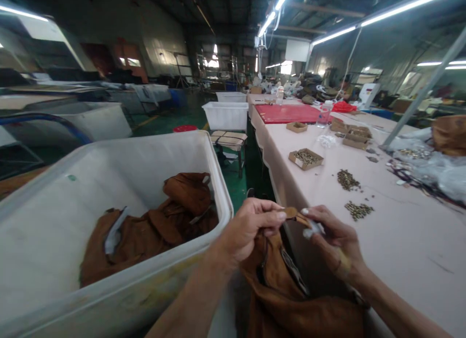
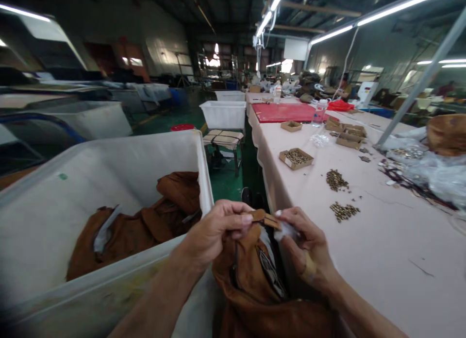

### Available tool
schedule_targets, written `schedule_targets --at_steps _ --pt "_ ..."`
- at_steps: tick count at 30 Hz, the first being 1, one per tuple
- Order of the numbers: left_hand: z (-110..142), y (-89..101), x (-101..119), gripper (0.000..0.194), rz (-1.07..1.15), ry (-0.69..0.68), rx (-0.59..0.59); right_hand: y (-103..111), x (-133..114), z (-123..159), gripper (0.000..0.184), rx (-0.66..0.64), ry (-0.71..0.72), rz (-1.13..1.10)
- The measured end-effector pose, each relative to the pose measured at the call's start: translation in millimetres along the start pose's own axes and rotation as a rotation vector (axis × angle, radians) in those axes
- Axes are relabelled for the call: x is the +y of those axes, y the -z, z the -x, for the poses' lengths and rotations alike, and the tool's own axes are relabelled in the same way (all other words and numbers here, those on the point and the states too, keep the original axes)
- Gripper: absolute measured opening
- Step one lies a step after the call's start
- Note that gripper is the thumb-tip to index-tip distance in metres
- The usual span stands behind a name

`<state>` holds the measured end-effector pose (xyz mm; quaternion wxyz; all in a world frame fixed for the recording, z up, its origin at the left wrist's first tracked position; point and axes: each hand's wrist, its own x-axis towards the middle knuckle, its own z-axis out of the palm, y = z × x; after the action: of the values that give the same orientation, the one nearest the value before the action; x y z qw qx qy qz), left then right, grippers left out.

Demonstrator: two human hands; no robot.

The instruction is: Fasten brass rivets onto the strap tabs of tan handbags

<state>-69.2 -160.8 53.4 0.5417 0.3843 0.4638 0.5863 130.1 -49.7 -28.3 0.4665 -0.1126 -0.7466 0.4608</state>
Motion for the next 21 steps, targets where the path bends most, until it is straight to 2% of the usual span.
schedule_targets --at_steps 3,5,8,10,13,16,18,21 --pt "3 -1.3 29 0.026 -0.165 -0.068 0.111 -7 -7 -9 0.030 -0.089 0.006 -0.087" --pt "11 -1.6 56 0.025 -0.327 -0.144 0.189 -4 -9 -17 0.040 -0.141 -0.012 -0.119" --pt "25 -7.0 88 0.027 -0.638 -0.230 0.305 27 -1 -31 0.047 -0.183 -0.075 -0.050" --pt "31 -14.5 93 0.026 -0.833 -0.209 0.318 62 14 -38 0.042 -0.175 -0.175 0.114" --pt "23 -25.5 67 0.018 -1.004 -0.163 0.236 121 40 -43 0.034 -0.197 -0.410 0.440" --pt "2 -27.3 16 0.018 -1.022 -0.163 0.217 163 58 -40 0.029 -0.181 -0.521 0.650" --pt "-10 -22.7 -15 0.021 -0.967 -0.146 0.247 173 63 -36 0.025 -0.139 -0.529 0.707" --pt "-19 -14.1 -41 0.024 -0.861 -0.104 0.262 165 69 -33 0.022 -0.138 -0.520 0.736"
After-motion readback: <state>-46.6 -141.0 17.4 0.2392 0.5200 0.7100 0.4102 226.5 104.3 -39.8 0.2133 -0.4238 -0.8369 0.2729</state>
